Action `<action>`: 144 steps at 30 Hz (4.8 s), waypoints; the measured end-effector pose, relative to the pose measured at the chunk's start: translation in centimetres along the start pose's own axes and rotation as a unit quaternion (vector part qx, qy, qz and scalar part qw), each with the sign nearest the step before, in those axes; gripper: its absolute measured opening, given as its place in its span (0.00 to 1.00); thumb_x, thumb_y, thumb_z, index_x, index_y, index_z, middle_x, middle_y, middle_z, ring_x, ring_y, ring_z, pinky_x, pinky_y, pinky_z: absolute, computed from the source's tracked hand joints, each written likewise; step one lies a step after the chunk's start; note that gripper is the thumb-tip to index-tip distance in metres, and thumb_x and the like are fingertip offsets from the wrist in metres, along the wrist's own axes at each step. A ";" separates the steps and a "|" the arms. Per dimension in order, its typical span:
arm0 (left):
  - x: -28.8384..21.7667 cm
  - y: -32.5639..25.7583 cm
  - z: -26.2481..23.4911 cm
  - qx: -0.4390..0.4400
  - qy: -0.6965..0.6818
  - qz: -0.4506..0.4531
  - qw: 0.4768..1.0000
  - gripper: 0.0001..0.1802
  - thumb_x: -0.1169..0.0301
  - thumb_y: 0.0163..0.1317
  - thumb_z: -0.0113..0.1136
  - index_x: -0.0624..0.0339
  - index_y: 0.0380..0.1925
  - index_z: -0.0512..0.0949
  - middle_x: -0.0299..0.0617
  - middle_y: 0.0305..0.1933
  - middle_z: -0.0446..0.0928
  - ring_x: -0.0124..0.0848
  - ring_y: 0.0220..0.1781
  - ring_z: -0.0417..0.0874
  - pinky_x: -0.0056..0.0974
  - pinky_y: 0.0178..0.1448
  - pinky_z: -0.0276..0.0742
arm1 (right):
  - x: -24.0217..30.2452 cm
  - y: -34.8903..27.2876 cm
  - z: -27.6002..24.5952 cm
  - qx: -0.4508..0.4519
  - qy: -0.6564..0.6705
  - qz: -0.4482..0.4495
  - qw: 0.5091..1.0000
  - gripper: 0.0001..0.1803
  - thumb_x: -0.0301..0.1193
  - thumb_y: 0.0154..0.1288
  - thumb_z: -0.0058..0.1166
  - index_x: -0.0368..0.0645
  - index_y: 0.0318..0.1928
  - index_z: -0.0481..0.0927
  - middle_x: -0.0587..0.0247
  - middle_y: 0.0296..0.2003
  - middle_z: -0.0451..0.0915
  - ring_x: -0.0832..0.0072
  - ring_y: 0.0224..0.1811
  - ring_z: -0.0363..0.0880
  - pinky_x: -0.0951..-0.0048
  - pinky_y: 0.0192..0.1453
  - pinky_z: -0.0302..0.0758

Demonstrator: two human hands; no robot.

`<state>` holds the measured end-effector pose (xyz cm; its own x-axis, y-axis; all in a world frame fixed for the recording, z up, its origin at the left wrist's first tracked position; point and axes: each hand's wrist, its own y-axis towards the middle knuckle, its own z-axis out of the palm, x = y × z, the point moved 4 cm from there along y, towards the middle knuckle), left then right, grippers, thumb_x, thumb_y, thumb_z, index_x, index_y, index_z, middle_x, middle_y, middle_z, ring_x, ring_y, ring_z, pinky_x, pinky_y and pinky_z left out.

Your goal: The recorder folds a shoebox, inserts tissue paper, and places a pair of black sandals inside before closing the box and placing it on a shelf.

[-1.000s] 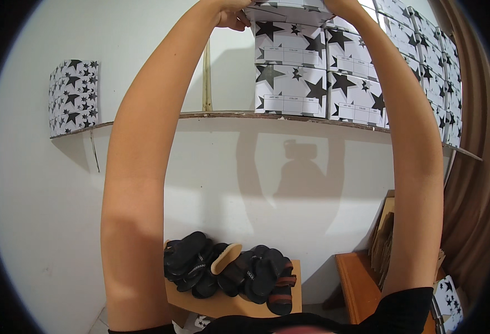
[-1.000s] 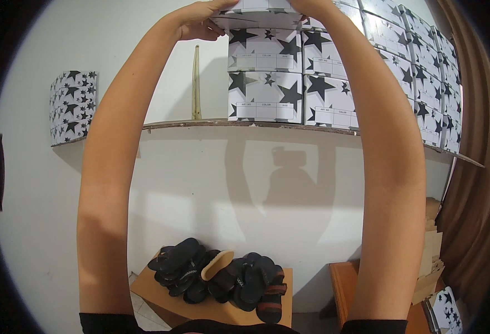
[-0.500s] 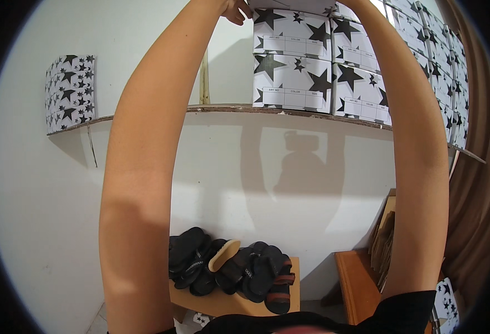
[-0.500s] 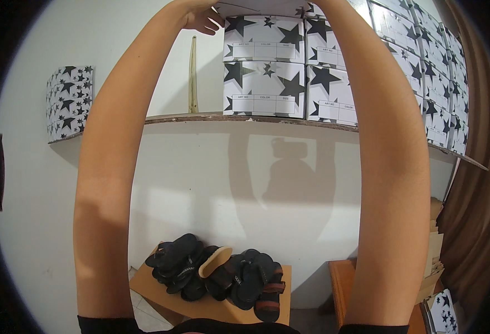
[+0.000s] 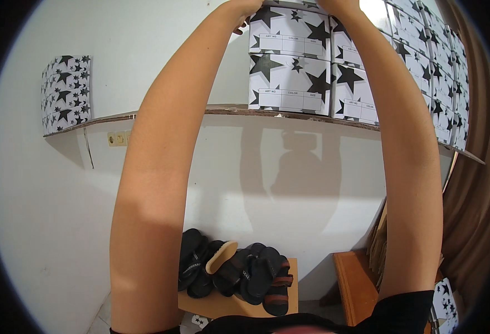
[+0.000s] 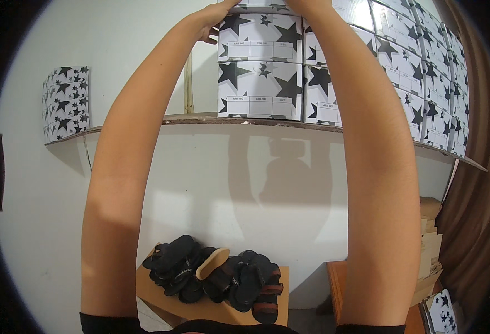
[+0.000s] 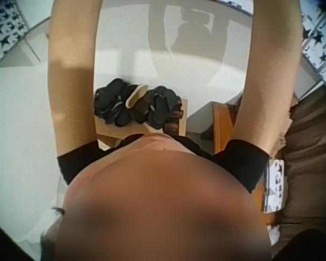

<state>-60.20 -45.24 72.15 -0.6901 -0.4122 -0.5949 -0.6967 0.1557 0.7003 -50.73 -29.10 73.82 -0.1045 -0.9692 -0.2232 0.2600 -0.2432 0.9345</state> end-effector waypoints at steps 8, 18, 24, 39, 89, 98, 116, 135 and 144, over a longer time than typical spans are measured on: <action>2.1 2.9 0.8 -0.076 -0.104 0.096 0.987 0.49 0.33 0.48 0.52 0.73 0.52 0.69 0.59 0.56 0.69 0.47 0.59 0.68 0.47 0.60 0.63 | 0.6 -0.6 1.7 -0.008 -0.053 -0.010 0.999 0.23 0.47 0.61 0.45 0.43 0.47 0.74 0.56 0.48 0.73 0.59 0.58 0.63 0.47 0.61 0.54; 2.1 4.0 0.9 -0.104 -0.135 0.142 0.975 0.44 0.39 0.51 0.57 0.80 0.43 0.72 0.58 0.47 0.75 0.39 0.49 0.75 0.38 0.55 0.68 | 0.2 -0.5 2.9 -0.025 -0.058 -0.010 0.998 0.24 0.47 0.61 0.45 0.42 0.48 0.73 0.55 0.51 0.72 0.58 0.60 0.62 0.48 0.63 0.54; 1.9 -0.8 1.8 -0.243 -0.080 0.128 0.958 0.50 0.44 0.50 0.60 0.82 0.54 0.56 0.67 0.45 0.73 0.45 0.49 0.76 0.41 0.53 0.70 | 0.4 -0.7 2.3 -0.023 -0.038 0.008 0.999 0.22 0.44 0.59 0.47 0.42 0.47 0.73 0.55 0.49 0.72 0.58 0.58 0.64 0.49 0.59 0.60; 3.1 -11.0 7.0 -0.292 0.316 0.364 0.826 0.44 0.50 0.55 0.52 0.63 0.65 0.51 0.59 0.70 0.40 0.54 0.72 0.39 0.69 0.64 0.37 | 0.7 -5.7 -1.0 0.006 0.029 -0.042 0.999 0.28 0.42 0.53 0.52 0.44 0.54 0.68 0.48 0.55 0.65 0.51 0.58 0.62 0.49 0.57 0.62; -16.8 -64.5 55.7 0.389 -0.275 0.058 0.877 0.50 0.47 0.49 0.61 0.60 0.65 0.48 0.59 0.69 0.19 0.53 0.72 0.37 0.66 0.66 0.28 | -25.8 -54.1 -74.0 0.745 -0.066 0.505 0.431 0.29 0.47 0.61 0.51 0.38 0.55 0.70 0.46 0.48 0.76 0.58 0.50 0.74 0.62 0.53 0.70; -19.1 -78.3 63.0 0.683 -0.070 0.092 0.721 0.51 0.41 0.47 0.58 0.60 0.65 0.52 0.59 0.69 0.18 0.45 0.73 0.22 0.68 0.65 0.25 | -28.7 -62.4 -81.7 0.591 -0.058 0.672 0.443 0.28 0.44 0.62 0.51 0.35 0.55 0.69 0.48 0.46 0.76 0.64 0.46 0.76 0.67 0.49 0.72; -19.2 -79.2 79.4 0.758 0.010 0.158 0.633 0.49 0.42 0.49 0.57 0.61 0.64 0.53 0.57 0.70 0.19 0.49 0.72 0.20 0.67 0.66 0.28 | -42.2 -73.1 -81.3 0.067 -0.158 0.876 0.451 0.26 0.37 0.61 0.52 0.50 0.59 0.64 0.66 0.51 0.69 0.72 0.40 0.75 0.63 0.39 0.71; -22.8 -78.1 95.7 0.541 -0.026 0.469 0.697 0.28 0.64 0.47 0.67 0.52 0.50 0.71 0.46 0.59 0.64 0.43 0.62 0.65 0.59 0.63 0.58 | -46.4 -75.8 -78.0 -0.265 -0.057 0.862 0.428 0.20 0.34 0.65 0.43 0.40 0.56 0.63 0.59 0.49 0.70 0.68 0.46 0.71 0.62 0.52 0.67; -25.5 -75.6 94.6 0.487 -0.124 0.516 0.693 0.11 0.62 0.59 0.52 0.56 0.31 0.77 0.43 0.33 0.79 0.42 0.40 0.81 0.52 0.44 0.74 | -44.0 -76.2 -78.9 -0.257 -0.071 0.860 0.435 0.16 0.34 0.65 0.43 0.48 0.53 0.66 0.65 0.41 0.72 0.75 0.35 0.73 0.69 0.36 0.71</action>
<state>-8.51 38.44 -2.92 -0.8481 0.5186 -0.1082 0.4755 0.8353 0.2760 9.81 28.95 -9.41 0.6210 0.2681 0.7366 0.2469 0.8249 -0.5085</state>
